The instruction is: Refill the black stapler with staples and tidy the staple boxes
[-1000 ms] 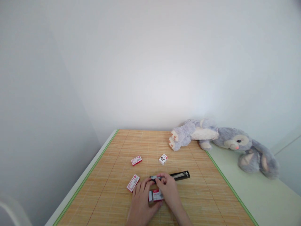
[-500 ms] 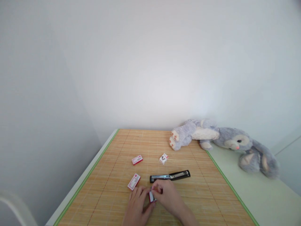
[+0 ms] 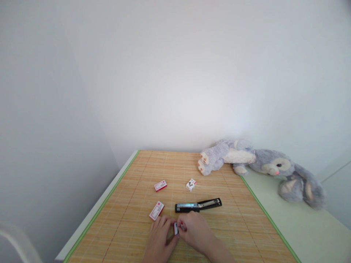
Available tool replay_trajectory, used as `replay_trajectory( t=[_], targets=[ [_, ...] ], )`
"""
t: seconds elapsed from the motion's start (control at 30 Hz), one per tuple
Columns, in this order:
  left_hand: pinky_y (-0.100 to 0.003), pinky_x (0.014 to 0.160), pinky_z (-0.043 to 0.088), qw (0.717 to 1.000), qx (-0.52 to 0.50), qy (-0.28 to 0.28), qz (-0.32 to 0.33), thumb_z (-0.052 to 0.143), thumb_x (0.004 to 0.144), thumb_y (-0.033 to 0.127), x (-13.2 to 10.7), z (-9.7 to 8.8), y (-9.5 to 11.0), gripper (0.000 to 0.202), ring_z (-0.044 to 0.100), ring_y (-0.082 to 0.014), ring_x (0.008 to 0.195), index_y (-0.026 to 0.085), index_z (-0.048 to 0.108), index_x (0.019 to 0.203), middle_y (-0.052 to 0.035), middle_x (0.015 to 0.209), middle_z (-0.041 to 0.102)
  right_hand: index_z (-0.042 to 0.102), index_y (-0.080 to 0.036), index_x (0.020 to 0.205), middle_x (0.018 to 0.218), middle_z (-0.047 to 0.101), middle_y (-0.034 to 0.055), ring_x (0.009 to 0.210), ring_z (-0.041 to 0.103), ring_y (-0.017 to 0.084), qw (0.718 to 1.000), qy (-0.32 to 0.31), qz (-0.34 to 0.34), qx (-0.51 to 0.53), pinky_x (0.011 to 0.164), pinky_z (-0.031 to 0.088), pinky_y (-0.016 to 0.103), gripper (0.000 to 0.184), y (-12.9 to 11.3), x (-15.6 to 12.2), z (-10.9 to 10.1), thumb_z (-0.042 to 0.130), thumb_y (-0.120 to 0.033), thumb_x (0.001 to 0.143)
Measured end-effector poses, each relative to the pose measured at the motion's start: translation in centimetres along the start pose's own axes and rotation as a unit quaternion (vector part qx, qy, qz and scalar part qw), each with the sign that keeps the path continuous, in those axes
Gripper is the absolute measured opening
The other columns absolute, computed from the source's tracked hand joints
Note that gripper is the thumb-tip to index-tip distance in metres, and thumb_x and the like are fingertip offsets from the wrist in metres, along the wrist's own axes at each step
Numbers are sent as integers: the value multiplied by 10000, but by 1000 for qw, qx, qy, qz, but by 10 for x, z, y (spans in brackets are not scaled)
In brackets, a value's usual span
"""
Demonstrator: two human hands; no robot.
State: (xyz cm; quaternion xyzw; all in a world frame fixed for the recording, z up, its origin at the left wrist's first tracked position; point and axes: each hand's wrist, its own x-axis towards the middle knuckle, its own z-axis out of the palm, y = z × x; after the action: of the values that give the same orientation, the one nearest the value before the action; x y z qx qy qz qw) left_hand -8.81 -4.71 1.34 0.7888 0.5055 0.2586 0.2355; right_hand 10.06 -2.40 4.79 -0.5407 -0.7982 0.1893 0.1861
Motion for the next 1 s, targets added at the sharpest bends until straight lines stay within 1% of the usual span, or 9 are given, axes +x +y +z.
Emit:
replay_trajectory(
  t=[0.2, 0.4, 0.5, 0.6, 0.67, 0.73, 0.8, 0.87, 1.0],
  targets=[
    [-387, 945, 444, 1000, -7, 4, -2, 619, 891, 301, 1, -1, 3, 229, 580, -251, 1076, 304, 650, 1118, -38, 1112, 649, 761, -259, 832, 791, 767, 36, 739, 696, 212, 996, -61, 39, -43, 636, 374, 260, 150, 1, 0, -4, 630, -210, 778],
    [-395, 939, 448, 1000, -13, 7, 4, 625, 891, 295, 1, 0, 2, 237, 585, -250, 1066, 312, 645, 1127, -37, 1113, 654, 770, -273, 887, 846, 775, 29, 816, 701, 213, 993, -99, 53, -42, 697, 407, 264, 198, -1, 1, -12, 604, -200, 807],
    [-402, 942, 452, 1000, -16, 9, 7, 633, 887, 297, 1, 1, -1, 271, 584, -254, 1079, 321, 637, 1157, -36, 1130, 654, 759, -275, 922, 860, 766, 19, 828, 691, 205, 994, -95, 57, -26, 707, 402, 259, 188, -1, -4, -18, 609, -216, 826],
    [-412, 946, 460, 1000, -16, 15, 5, 652, 876, 312, 0, 2, -3, 318, 584, -263, 1088, 316, 633, 1193, -44, 1138, 658, 738, -281, 970, 866, 753, 9, 821, 676, 203, 994, -80, 68, -12, 691, 379, 257, 174, 3, -13, -29, 648, -273, 822],
    [-417, 954, 464, 1000, -20, 19, 4, 652, 881, 331, -1, 2, -4, 345, 587, -265, 1092, 310, 627, 1225, -51, 1140, 664, 719, -292, 1010, 869, 747, 1, 819, 668, 207, 994, -70, 80, -2, 677, 363, 255, 230, 10, -21, -37, 701, -315, 781],
    [-418, 961, 466, 1000, -24, 18, 5, 616, 915, 360, -1, 2, -4, 337, 595, -260, 1087, 314, 626, 1249, -53, 1135, 674, 702, -297, 1030, 853, 739, -7, 803, 661, 205, 993, -67, 93, 11, 657, 349, 248, 298, 20, -30, -41, 733, -300, 734],
    [-420, 969, 465, 1000, -26, 9, 9, 574, 950, 388, -1, 2, -3, 317, 604, -253, 1079, 328, 635, 1255, -50, 1128, 684, 693, -287, 1019, 819, 726, -18, 762, 649, 188, 992, -68, 99, 31, 632, 338, 240, 295, 29, -37, -41, 711, -247, 728],
    [-425, 976, 463, 1000, -24, -5, 15, 569, 959, 414, 0, 2, -2, 325, 606, -250, 1080, 346, 639, 1268, -46, 1132, 690, 691, -264, 961, 787, 710, -24, 722, 632, 168, 991, -69, 95, 59, 617, 335, 232, 229, 36, -42, -37, 671, -202, 741],
    [-427, 971, 470, 999, -23, -24, 21, 582, 957, 446, 3, 4, -2, 370, 604, -247, 1083, 373, 626, 1317, -43, 1147, 696, 696, -241, 910, 799, 704, -18, 720, 614, 157, 991, -51, 76, 100, 623, 346, 224, 163, 40, -42, -26, 636, -183, 769]
  ],
)
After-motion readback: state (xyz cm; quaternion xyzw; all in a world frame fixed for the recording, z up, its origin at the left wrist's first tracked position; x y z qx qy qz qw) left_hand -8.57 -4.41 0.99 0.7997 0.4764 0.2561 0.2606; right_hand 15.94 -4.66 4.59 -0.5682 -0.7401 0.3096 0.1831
